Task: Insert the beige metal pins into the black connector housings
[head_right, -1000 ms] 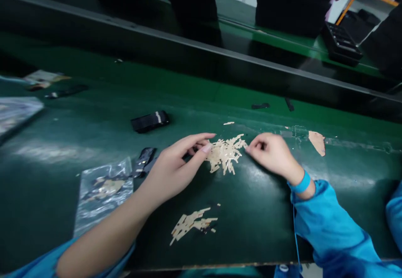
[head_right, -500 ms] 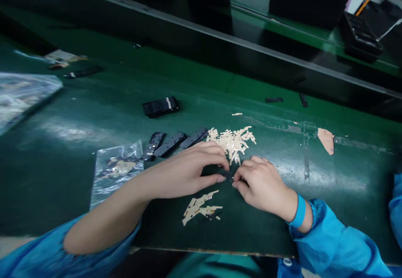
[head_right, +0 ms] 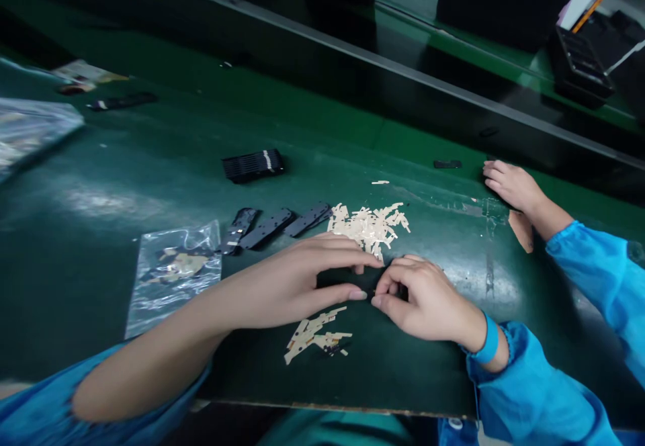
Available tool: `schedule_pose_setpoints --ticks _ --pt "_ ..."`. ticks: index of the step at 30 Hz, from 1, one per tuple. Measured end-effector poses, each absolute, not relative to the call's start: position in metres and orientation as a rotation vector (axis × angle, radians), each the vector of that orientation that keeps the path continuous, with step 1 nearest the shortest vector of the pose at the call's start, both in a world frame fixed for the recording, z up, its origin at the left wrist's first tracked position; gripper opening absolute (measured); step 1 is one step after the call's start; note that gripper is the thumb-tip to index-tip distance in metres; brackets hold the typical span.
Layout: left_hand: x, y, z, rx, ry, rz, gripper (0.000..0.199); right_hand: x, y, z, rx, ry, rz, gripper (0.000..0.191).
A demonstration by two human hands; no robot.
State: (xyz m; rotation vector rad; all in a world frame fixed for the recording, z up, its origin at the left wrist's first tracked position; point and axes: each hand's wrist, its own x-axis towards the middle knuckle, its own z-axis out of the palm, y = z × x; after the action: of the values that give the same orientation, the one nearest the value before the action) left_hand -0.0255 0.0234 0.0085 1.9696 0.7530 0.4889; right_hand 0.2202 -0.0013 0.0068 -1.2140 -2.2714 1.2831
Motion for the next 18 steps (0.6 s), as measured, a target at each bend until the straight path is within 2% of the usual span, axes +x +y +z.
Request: schedule_pose_setpoints --ticks 3,7,10,12,18 --pt "-0.023 0.022 0.009 1.926 0.763 0.548 0.018 0.223 0.0 0.009 -1.207 -2.067 1.491 0.009" --pt "-0.019 0.022 0.009 1.919 0.892 0.566 0.026 0.222 0.0 0.008 -1.263 -1.955 1.475 0.013" --pt "-0.017 0.023 0.009 1.915 0.882 0.531 0.03 0.217 0.002 0.007 -1.243 -1.927 1.512 0.007" --pt "-0.016 0.023 0.009 1.892 0.892 0.542 0.032 0.213 0.005 0.007 -1.218 -1.921 1.504 0.012" --pt "-0.011 0.021 0.007 1.648 1.155 0.867 0.01 0.2 0.021 0.009 -1.121 -1.9 1.293 0.016"
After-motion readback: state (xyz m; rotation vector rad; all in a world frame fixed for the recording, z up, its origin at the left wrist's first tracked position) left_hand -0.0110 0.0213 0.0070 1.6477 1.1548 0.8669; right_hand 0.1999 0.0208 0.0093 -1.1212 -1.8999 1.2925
